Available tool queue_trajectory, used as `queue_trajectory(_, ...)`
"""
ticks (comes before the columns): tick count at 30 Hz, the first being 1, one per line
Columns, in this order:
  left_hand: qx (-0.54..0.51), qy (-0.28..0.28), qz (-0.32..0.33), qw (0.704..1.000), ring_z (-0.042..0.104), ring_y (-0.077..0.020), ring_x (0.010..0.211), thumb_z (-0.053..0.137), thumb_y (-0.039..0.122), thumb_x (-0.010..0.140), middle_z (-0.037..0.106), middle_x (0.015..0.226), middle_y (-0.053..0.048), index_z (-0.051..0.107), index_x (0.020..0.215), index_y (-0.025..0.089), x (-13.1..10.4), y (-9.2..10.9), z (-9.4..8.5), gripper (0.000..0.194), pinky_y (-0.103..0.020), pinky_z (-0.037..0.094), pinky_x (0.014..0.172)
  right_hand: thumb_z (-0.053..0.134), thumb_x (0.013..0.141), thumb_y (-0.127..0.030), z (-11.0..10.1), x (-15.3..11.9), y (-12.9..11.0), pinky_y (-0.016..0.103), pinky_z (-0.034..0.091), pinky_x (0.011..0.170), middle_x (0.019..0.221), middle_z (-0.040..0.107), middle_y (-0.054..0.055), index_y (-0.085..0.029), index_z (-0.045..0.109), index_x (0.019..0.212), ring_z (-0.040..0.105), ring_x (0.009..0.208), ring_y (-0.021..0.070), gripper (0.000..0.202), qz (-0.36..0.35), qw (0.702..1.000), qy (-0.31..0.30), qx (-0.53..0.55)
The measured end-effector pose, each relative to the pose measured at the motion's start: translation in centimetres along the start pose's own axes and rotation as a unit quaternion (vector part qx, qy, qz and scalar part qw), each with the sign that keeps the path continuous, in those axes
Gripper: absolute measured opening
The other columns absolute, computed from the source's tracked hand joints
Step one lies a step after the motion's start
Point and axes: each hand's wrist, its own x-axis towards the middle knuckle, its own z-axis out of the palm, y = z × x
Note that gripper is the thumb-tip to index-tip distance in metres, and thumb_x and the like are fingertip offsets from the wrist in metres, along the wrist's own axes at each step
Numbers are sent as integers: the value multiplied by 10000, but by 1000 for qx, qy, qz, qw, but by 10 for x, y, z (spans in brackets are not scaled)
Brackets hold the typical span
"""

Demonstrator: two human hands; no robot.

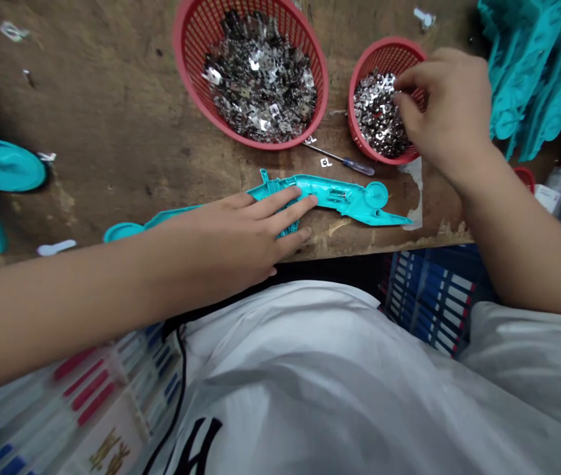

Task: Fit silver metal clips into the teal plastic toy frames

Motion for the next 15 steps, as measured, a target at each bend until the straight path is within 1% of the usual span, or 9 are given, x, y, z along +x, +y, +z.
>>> queue_trajectory(3,29,-1,8,1000,448,-571,1947,970,302,1120,383,2126,-235,779,1867,221,0,2,2,776,-647,665,1402,782,1260,-213,9,-2,-11,518,594,1183,1646,869,202,-196,971,1574,792,1491,405,367,26,1000,7,-13)
queue_trajectory(6,43,-5,11,999,454,-560,1949,956,287,1115,387,2124,-236,783,1862,226,1,3,1,769,-629,677,1386,815,1246,-247,14,-2,-17,506,571,1126,1627,878,184,-222,975,1542,780,1449,398,337,42,999,3,-24)
queue_trajectory(9,43,-13,8,999,453,-554,1951,955,313,1118,396,2118,-243,787,1853,231,2,3,-2,759,-635,677,1385,818,1227,-231,15,0,-17,488,539,1065,1588,893,178,-215,973,1516,776,1397,381,328,47,998,-1,-28)
queue_trajectory(12,46,-23,13,999,456,-580,1944,952,338,1131,386,2109,-285,786,1845,191,4,3,-6,747,-675,679,1375,799,1211,-219,14,0,-16,458,500,991,1576,901,155,-234,981,1442,769,1347,350,294,43,998,-5,-35)
queue_trajectory(15,45,-34,9,998,476,-576,1935,911,324,1165,402,2100,-288,808,1813,185,6,3,-9,671,-672,682,1373,774,1206,-222,10,-1,-14,450,514,991,1585,886,165,-238,970,1373,776,1338,341,259,31,999,16,-23)
